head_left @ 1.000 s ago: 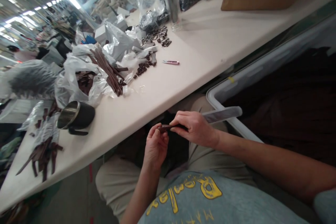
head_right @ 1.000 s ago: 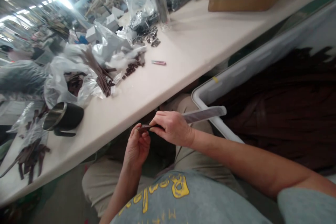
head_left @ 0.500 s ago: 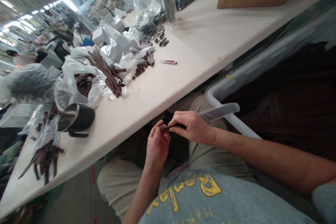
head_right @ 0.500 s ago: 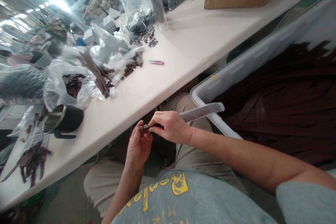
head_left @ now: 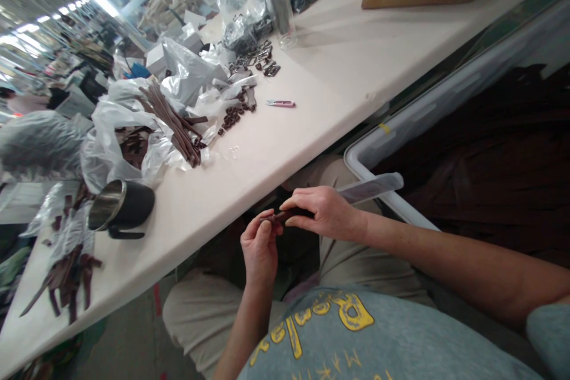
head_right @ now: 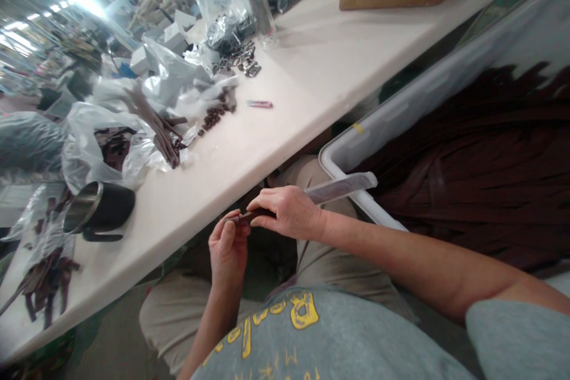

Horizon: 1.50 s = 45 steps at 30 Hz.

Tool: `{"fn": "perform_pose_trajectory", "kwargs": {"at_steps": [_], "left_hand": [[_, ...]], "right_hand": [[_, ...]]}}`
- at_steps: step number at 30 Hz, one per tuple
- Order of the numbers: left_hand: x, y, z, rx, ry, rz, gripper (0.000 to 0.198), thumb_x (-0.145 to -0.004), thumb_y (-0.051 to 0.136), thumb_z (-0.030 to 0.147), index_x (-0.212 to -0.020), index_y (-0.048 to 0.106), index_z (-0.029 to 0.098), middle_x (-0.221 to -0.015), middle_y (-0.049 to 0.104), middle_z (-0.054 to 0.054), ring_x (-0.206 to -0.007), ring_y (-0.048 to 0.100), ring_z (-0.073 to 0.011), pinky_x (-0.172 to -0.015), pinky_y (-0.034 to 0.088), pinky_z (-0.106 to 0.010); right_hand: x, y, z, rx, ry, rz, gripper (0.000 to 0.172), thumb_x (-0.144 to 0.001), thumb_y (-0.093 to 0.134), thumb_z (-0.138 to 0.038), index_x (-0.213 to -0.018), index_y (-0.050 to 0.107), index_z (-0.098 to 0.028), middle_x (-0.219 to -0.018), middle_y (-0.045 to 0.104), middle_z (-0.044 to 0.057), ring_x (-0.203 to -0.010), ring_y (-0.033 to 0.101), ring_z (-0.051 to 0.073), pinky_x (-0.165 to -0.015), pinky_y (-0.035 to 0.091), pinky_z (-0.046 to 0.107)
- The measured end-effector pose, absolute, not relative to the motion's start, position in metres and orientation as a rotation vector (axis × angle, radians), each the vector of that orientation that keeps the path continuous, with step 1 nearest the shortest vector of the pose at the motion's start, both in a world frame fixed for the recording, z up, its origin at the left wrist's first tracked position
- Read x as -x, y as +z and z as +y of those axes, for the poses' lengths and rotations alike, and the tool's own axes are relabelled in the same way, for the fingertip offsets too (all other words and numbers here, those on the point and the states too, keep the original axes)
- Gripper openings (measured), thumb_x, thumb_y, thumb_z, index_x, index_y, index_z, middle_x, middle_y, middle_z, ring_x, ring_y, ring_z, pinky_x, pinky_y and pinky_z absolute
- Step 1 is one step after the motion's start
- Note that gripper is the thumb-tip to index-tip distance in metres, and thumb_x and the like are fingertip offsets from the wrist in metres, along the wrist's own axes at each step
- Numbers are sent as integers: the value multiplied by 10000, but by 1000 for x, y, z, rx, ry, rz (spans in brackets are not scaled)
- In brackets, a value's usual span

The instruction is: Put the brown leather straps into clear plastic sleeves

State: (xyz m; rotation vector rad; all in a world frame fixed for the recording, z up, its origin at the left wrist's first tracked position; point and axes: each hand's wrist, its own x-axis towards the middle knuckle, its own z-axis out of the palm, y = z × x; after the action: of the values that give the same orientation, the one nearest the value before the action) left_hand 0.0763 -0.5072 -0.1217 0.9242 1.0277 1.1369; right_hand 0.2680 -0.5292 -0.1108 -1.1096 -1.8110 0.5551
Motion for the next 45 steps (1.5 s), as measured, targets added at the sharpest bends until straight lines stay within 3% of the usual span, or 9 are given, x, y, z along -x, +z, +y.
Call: {"fn": "perform_pose_trajectory", "kwargs": {"at_steps": [5, 12, 23, 27, 31, 37, 42, 45], "left_hand": [[-61, -120, -499, -929, 1258, 1039, 312, -661, 866, 389, -870, 779, 175, -736, 727, -24, -550, 626, -77, -551, 513, -164], [-58, -119, -500, -887, 1251, 1022, 295, -659, 872, 387, -845, 781, 178, -760, 736, -24, -540, 621, -67, -531, 507, -146], [-81, -132, -515, -933, 1068, 1004, 352, -591, 906, 370, -866, 799, 178, -829, 734, -58, -568, 587, -80, -528, 490, -175], [-81, -133, -514, -950, 1114, 1023, 302, -593, 898, 389, -781, 796, 176, -800, 727, -57, -603, 620, -106, -547, 512, -186], [-65, -130, -504, -962, 1215, 1090, 296, -613, 885, 392, -783, 792, 167, -777, 728, -49, -525, 581, -72, -520, 502, -171], [-52, -128, -499, -961, 1267, 1058, 284, -629, 883, 366, -817, 795, 172, -810, 748, -53, -525, 596, -66, -524, 509, -160], [-53, -130, -499, -922, 1296, 1039, 280, -656, 871, 386, -824, 789, 177, -830, 752, -50, -529, 600, -63, -524, 514, -158], [-53, -130, -499, -906, 1288, 1020, 291, -673, 861, 409, -845, 788, 186, -806, 741, -36, -544, 606, -65, -540, 517, -159]], "right_hand": [[-275, -112, -528, 1205, 383, -1934, 308, -920, 680, -372, -1131, 674, -148, -953, 719, 54, -828, 679, 179, -706, 484, 260], [-270, -110, -531, 1212, 197, -2101, 273, -993, 555, -368, -991, 696, -134, -807, 666, 41, -683, 608, 147, -576, 377, 244], [-263, -111, -532, 1180, 268, -2087, 311, -1016, 486, -281, -820, 689, -149, -706, 618, 20, -625, 542, 127, -559, 326, 250], [-264, -111, -531, 1210, 400, -2114, 245, -983, 578, -355, -944, 701, -145, -797, 671, 34, -696, 605, 145, -600, 379, 244], [-272, -109, -528, 1290, 407, -2129, 325, -932, 652, -429, -1075, 676, -138, -906, 712, 64, -780, 651, 183, -660, 423, 266], [-270, -103, -530, 1401, 325, -2200, 247, -935, 658, -363, -999, 673, -125, -880, 703, 66, -752, 643, 191, -611, 382, 273], [-267, -100, -533, 1397, 349, -2243, 328, -913, 677, -424, -1046, 670, -125, -880, 699, 67, -752, 637, 196, -592, 355, 270], [-268, -100, -532, 1356, 446, -2191, 258, -938, 646, -388, -988, 686, -138, -846, 702, 52, -742, 629, 179, -597, 348, 259]]}}
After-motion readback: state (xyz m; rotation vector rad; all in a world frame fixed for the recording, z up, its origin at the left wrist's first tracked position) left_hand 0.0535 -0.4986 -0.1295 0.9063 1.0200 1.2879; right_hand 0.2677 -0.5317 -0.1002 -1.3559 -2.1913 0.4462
